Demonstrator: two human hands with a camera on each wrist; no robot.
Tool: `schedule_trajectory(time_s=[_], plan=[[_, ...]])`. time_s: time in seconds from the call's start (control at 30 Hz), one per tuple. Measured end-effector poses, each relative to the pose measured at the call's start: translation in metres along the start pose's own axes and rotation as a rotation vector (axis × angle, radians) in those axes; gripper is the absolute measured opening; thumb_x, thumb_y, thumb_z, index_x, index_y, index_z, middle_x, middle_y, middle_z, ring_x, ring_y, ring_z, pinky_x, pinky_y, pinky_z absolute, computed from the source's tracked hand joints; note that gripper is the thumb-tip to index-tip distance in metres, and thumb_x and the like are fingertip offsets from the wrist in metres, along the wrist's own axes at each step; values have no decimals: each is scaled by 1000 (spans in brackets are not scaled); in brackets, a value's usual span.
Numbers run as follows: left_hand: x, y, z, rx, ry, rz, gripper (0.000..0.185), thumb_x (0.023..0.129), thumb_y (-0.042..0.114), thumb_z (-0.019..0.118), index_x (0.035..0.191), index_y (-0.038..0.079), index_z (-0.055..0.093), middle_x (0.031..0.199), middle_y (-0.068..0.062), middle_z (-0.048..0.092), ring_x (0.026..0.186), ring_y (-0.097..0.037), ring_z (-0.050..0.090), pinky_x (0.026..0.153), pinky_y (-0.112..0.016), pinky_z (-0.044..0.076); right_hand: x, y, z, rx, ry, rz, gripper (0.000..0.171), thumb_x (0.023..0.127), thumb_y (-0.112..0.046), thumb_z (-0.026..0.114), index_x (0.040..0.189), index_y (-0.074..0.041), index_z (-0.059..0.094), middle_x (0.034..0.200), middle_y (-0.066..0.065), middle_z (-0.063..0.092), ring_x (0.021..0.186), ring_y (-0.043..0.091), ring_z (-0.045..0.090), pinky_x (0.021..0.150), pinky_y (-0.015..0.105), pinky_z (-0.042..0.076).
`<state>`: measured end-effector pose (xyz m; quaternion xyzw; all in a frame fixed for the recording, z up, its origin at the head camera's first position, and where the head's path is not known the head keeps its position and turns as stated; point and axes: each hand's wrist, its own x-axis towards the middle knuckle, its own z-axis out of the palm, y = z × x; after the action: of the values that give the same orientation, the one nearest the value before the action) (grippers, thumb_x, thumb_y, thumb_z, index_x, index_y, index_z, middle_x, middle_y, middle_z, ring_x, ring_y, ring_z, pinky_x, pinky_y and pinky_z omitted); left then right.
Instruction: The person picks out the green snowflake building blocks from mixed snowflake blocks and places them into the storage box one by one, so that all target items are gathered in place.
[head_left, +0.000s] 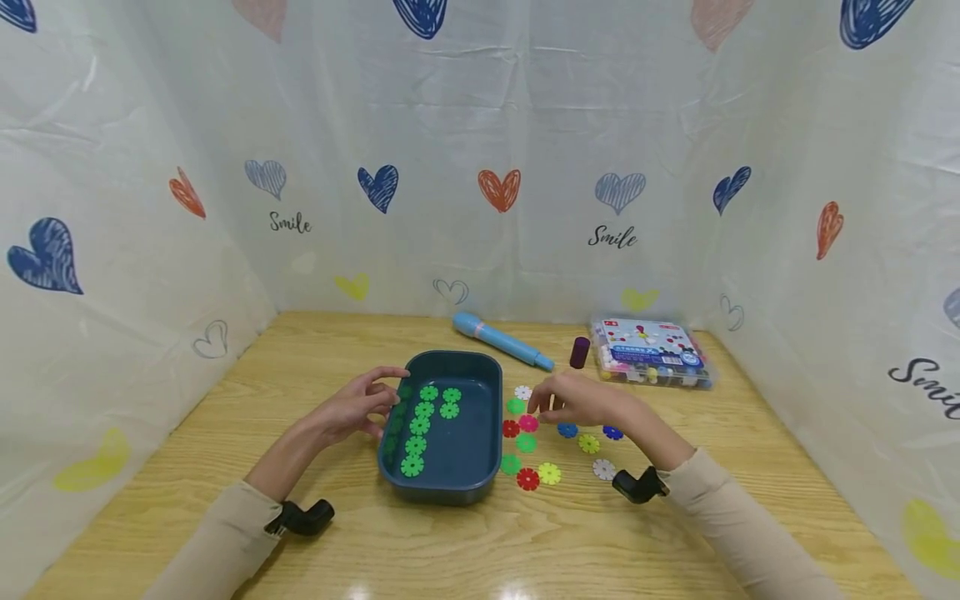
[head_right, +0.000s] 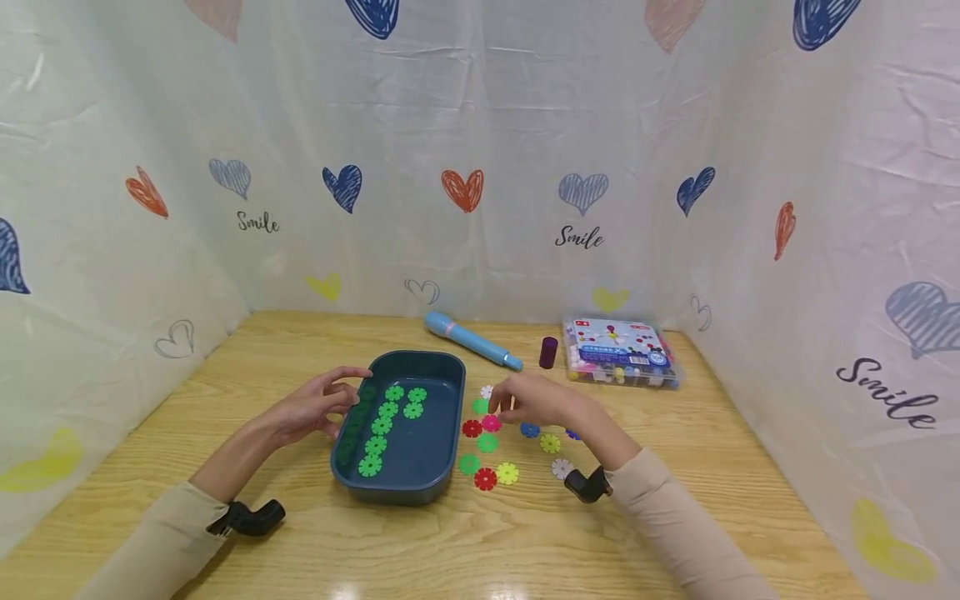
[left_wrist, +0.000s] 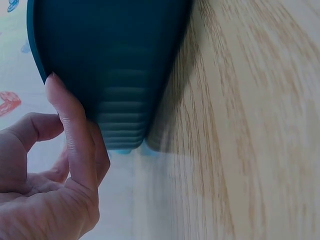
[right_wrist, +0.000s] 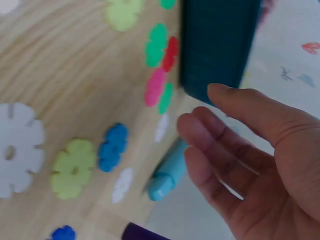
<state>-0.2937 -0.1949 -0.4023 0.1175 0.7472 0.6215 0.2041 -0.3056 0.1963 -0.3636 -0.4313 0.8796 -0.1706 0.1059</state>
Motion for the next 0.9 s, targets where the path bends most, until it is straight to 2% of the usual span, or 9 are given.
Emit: schedule_trajectory(time_s=[0.23, 0.5, 0.7, 0.9], plan=[[1, 0, 0, 1, 2, -1, 52, 99, 11, 52, 147, 12, 33, 99, -8, 55, 79, -16, 59, 56, -27, 56, 3, 5, 21, 17, -7, -43, 16, 91, -10, 68, 106, -7, 72, 91, 0, 72, 78, 6, 66, 71, 18, 55], [0, 1, 0, -4, 12, -4, 51, 100, 10, 51, 147, 13, 34, 100, -9, 55, 78, -15, 58, 55, -26, 56, 6, 1, 29, 72, -25, -62, 21, 89, -11, 71, 109, -8, 72, 91, 4, 72, 77, 8, 67, 73, 17, 54], [1, -1, 0, 2, 10, -2, 51, 100, 11, 51, 148, 13, 34, 101, -9, 56, 79, -16, 58, 55, -26, 56, 5, 1, 33, 43, -33, -51, 25, 88, -16, 73, 111, -8, 72, 93, 8, 68, 76, 6, 64, 73, 19, 54], [1, -1, -1, -11, 5, -3, 51, 100, 11, 51, 147, 14, 33, 102, -9, 57, 80, -16, 60, 55, -26, 56, 8, 3, 36, -5, -35, -39, 24, 86, -16, 74, 110, -12, 72, 91, 5, 66, 72, 1, 57, 69, 17, 49]])
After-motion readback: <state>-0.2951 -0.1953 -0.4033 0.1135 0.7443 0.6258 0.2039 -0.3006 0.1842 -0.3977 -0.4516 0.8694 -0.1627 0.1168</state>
